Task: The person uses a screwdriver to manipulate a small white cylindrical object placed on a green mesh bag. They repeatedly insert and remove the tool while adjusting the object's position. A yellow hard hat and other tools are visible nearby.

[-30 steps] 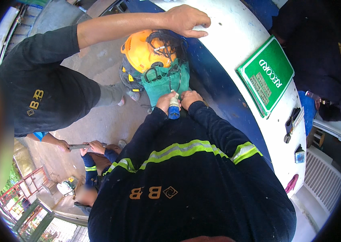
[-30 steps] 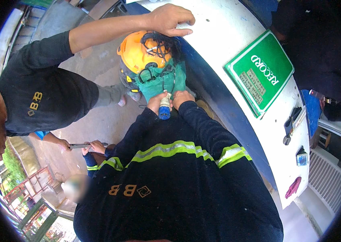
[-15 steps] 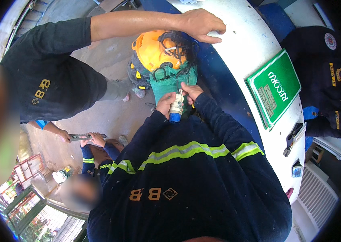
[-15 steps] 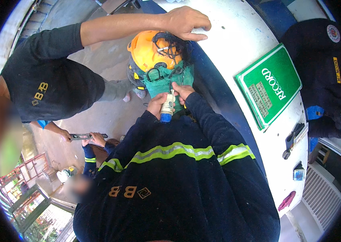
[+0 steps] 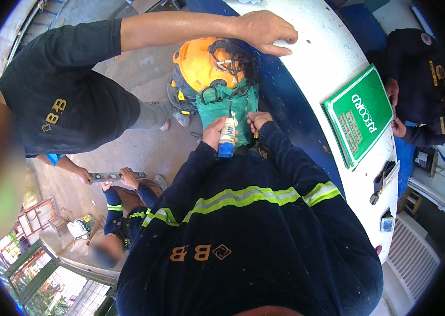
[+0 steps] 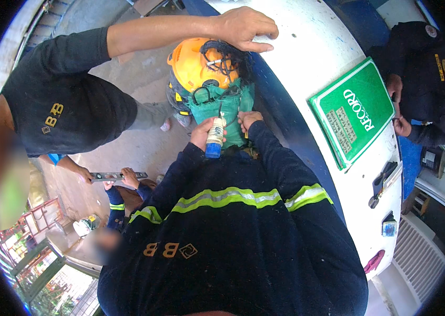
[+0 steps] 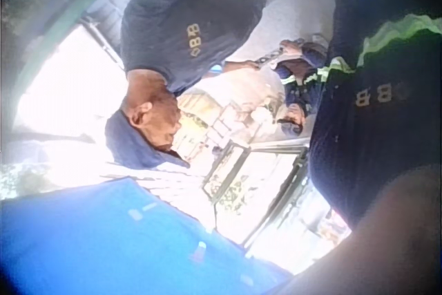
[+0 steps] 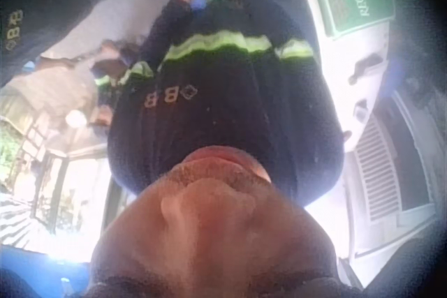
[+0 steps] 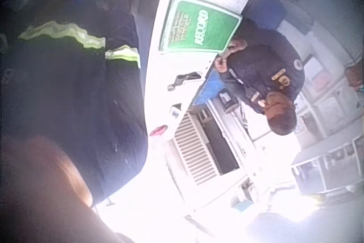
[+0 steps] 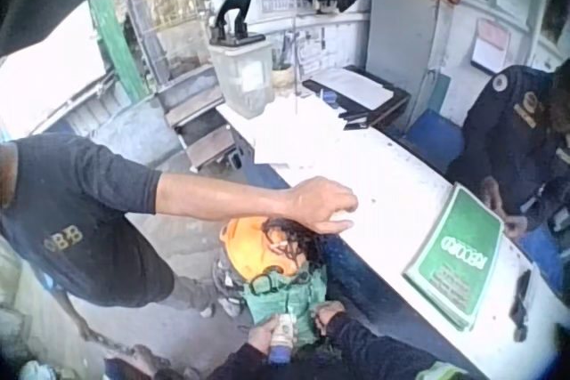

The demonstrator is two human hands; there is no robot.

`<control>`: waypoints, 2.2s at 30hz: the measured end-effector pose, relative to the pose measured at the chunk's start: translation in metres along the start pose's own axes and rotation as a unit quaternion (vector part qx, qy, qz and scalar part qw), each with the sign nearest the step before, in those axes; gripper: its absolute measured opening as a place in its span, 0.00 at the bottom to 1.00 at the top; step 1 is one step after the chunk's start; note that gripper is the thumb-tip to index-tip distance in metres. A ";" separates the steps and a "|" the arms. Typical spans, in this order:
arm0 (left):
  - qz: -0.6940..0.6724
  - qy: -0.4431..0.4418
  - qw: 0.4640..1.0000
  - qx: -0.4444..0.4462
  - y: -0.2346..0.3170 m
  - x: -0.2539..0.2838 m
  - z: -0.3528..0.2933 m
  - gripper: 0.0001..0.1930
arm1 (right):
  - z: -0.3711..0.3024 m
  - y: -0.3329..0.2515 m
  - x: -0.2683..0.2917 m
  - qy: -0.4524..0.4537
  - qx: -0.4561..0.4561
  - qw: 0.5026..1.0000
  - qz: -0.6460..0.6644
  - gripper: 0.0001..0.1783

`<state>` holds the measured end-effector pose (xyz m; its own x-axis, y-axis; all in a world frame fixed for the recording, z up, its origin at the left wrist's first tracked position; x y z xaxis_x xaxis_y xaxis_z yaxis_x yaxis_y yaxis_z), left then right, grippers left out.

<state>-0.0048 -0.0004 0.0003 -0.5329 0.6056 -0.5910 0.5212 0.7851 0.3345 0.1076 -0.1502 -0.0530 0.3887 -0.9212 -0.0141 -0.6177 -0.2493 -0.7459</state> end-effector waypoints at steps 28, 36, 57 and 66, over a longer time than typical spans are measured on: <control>0.146 0.071 0.983 -0.088 -0.013 -0.010 0.025 0.18 | 0.024 0.035 -0.030 -0.049 0.168 0.948 -0.265 0.15; -0.111 0.003 0.994 -0.004 -0.005 -0.013 0.026 0.17 | 0.011 -0.024 -0.065 0.218 0.185 0.861 -0.420 0.13; -0.084 -0.130 0.987 0.040 0.002 0.030 0.017 0.22 | 0.032 -0.082 -0.041 0.211 0.330 0.875 -0.284 0.17; -0.224 -0.100 0.967 0.063 0.013 -0.001 0.025 0.20 | -0.033 -0.077 -0.029 0.025 0.281 0.932 -0.226 0.25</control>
<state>0.0191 0.0058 -0.0133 -0.5911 0.1609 -0.7904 0.3517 0.9333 -0.0730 0.1217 -0.1137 0.0267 0.4810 -0.7764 0.4072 0.0630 -0.4326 -0.8994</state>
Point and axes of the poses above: each hand's wrist, its own z-axis towards the middle knuckle, its own x-axis out of the back of the hand, y = z × x, the point moved 1 cm from there along z, towards the middle knuckle, and after that the axes turned 11 degrees about x, right-handed, at the moved point
